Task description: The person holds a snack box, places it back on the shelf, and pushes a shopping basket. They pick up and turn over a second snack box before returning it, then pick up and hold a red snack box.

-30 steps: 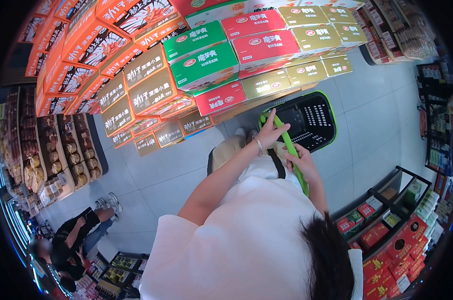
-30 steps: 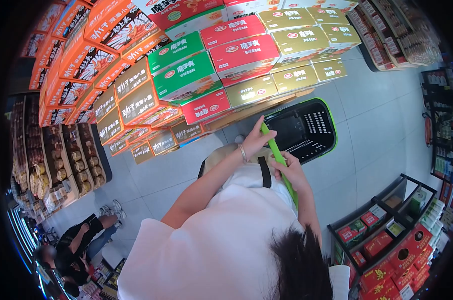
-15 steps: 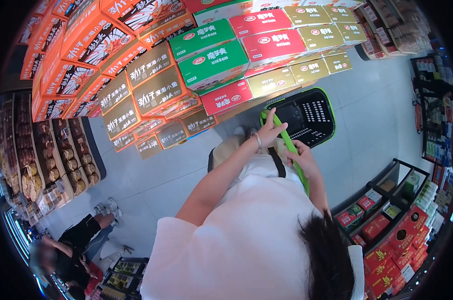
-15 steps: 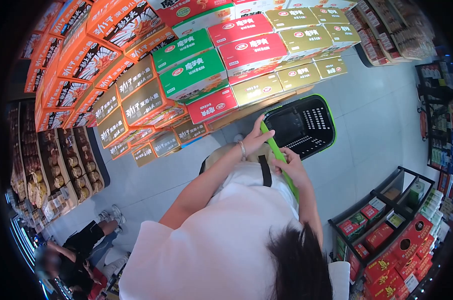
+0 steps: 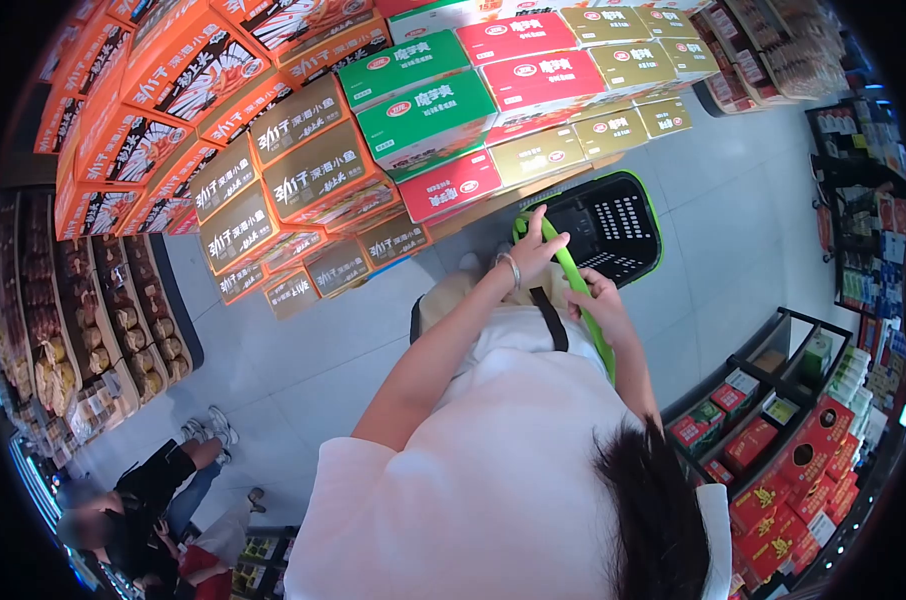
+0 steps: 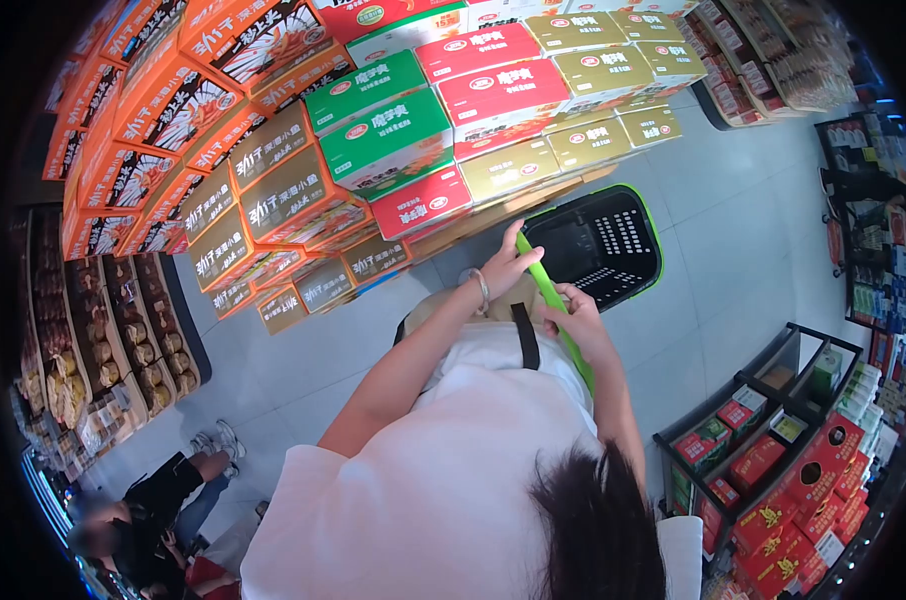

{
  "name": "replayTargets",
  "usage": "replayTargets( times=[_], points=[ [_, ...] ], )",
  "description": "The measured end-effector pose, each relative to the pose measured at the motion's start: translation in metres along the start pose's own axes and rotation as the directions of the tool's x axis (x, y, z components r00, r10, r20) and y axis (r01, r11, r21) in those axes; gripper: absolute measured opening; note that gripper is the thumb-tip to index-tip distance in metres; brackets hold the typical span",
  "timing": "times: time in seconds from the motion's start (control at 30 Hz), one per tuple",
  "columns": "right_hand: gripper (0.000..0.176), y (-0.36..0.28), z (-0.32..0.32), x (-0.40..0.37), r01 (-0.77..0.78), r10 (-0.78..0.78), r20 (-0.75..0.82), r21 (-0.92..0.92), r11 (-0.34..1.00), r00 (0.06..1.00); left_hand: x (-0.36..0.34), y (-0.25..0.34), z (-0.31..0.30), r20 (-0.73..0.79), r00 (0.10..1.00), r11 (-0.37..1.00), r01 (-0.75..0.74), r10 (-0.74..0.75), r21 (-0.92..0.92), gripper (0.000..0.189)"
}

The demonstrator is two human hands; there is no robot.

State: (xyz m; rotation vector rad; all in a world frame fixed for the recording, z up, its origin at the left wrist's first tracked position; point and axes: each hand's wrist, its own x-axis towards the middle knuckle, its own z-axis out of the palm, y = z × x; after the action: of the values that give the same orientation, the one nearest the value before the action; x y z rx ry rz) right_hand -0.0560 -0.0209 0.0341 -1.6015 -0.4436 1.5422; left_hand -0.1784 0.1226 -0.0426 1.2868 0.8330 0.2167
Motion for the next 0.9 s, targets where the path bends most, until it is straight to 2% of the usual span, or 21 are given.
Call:
replayTargets(
  times=[0.13,0.33,0.43,0.6,0.73,0.8,0.83,0.9],
  points=[
    [0.025,-0.002,-0.003,0.005,0.014,-0.014,0.013,-0.02,1.0,1.0,-0.001,0.012,0.0,0.043,0.999,0.993,0.017,-0.012,-0.118,0.091],
    [0.019,-0.012,-0.002,0.011,0.036,-0.036,0.015,-0.025,0.999,0.999,0.024,-0.009,-0.001,0.021,0.999,0.998,-0.046,0.046,-0.036,0.086],
    [0.018,-0.017,-0.007,0.016,0.018,-0.017,0.021,-0.032,0.999,1.0,0.038,-0.02,0.004,-0.059,0.99,0.992,-0.124,0.126,0.036,0.083],
    [0.022,-0.025,-0.027,0.024,-0.077,0.08,0.102,-0.035,0.996,0.992,0.034,0.017,0.01,-0.034,0.999,0.992,0.036,-0.032,0.12,0.078],
    [0.027,-0.028,-0.054,0.035,-0.06,0.066,0.179,-0.039,0.997,0.982,0.044,0.024,0.025,-0.031,0.998,0.983,0.061,-0.056,0.174,0.077],
    [0.032,-0.031,-0.067,0.048,0.066,-0.057,0.083,-0.117,0.991,0.995,0.049,0.025,0.033,-0.058,0.998,0.979,0.047,-0.036,0.201,0.076],
    [0.032,-0.033,-0.073,0.055,0.069,-0.06,0.081,-0.114,0.991,0.995,0.053,0.026,0.036,-0.056,0.998,0.978,0.045,-0.034,0.205,0.076],
    [0.037,-0.04,-0.086,0.072,0.139,-0.139,0.002,0.002,0.99,0.99,0.061,0.029,0.043,-0.079,0.996,0.975,0.043,-0.026,0.219,0.075]
  ],
)
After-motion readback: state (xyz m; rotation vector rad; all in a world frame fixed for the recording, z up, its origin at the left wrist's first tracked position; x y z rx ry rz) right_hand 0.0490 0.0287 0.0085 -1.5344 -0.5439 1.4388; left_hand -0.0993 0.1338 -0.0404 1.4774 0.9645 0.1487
